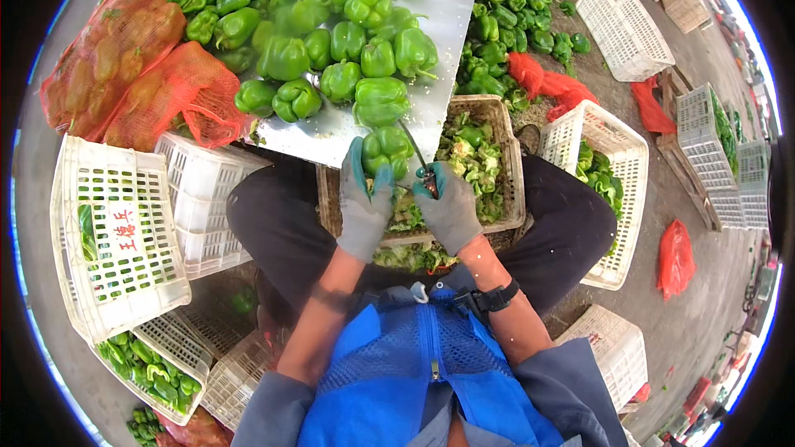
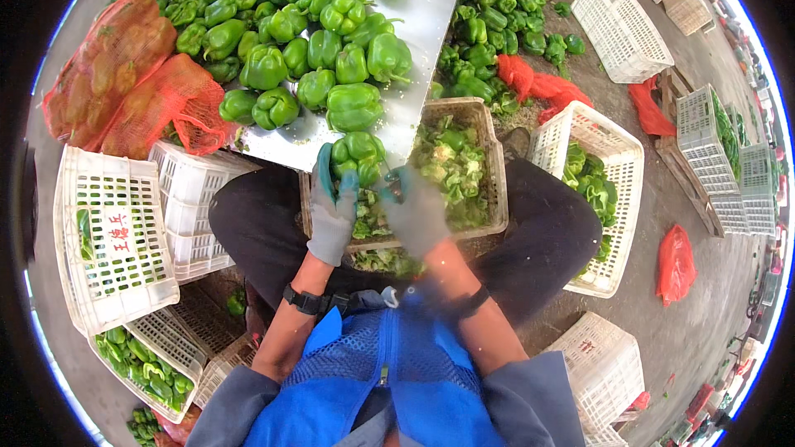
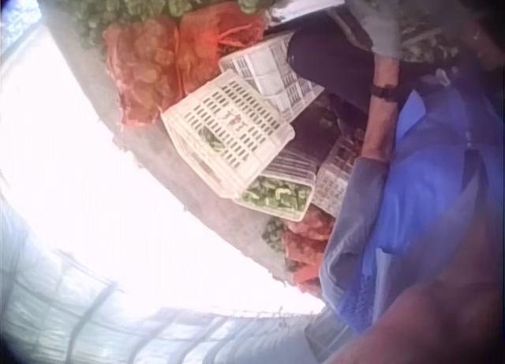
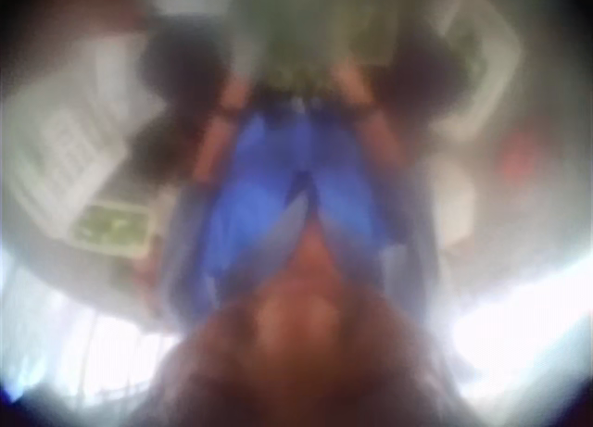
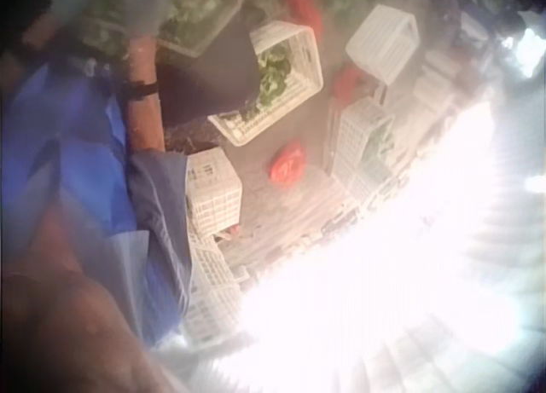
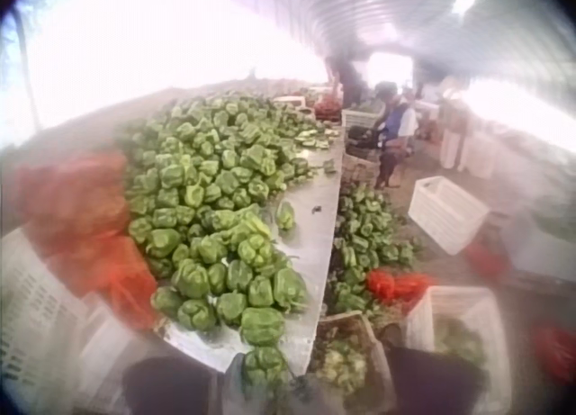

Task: The person removes stems and cores from green peppers using a curved blade. They pick up peppers from a metal table and a mesh bag, cut them, and drop the processed pieces into a plastic crate located between their legs.

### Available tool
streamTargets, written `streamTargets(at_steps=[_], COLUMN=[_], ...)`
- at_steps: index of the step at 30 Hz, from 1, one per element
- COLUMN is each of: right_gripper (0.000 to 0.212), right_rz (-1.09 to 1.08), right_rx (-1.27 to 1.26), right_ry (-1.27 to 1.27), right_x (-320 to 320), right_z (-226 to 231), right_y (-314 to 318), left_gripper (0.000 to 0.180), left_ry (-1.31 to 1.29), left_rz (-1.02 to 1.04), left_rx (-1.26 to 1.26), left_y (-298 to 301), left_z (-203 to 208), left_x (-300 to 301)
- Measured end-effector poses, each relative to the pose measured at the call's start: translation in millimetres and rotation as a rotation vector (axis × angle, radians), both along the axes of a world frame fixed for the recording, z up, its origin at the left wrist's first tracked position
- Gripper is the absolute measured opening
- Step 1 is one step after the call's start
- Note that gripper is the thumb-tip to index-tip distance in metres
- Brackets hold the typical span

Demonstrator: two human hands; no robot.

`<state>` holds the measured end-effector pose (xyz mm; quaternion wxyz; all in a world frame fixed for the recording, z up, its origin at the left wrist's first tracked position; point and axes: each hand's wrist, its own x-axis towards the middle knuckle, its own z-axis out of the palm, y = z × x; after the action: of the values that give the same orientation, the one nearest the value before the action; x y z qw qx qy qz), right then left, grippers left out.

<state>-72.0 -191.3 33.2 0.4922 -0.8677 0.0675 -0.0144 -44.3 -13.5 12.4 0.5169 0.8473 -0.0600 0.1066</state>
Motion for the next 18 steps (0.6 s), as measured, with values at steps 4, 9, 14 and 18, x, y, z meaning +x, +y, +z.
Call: streamTargets(at_steps=[4, 9, 14, 18], right_gripper=[0.022, 0.022, 0.028, 0.033], right_rz=[0.066, 0.128, 0.210, 0.261], right_rx=[-0.077, -0.138, -0.265, -0.307], right_ry=[-0.001, -0.033, -0.039, -0.010], right_x=[-6.8, -4.5, 1.3, 9.1], right_z=[4.5, 3.2, -8.3, -13.1], right_y=[4.1, 2.3, 3.6, 1.1], left_gripper=[0.068, 0.067, 0.068, 0.072], left_ry=[-0.024, 0.012, 0.058, 0.060], left_rz=[0.045, 0.068, 0.021, 0.013], left_rx=[0.048, 0.080, 0.124, 0.237], left_y=[-1.2, -2.1, -2.7, -1.7], left_z=[-8.2, -11.3, -1.0, 0.0], left_x=[-2.1, -0.9, 0.1, 2.9])
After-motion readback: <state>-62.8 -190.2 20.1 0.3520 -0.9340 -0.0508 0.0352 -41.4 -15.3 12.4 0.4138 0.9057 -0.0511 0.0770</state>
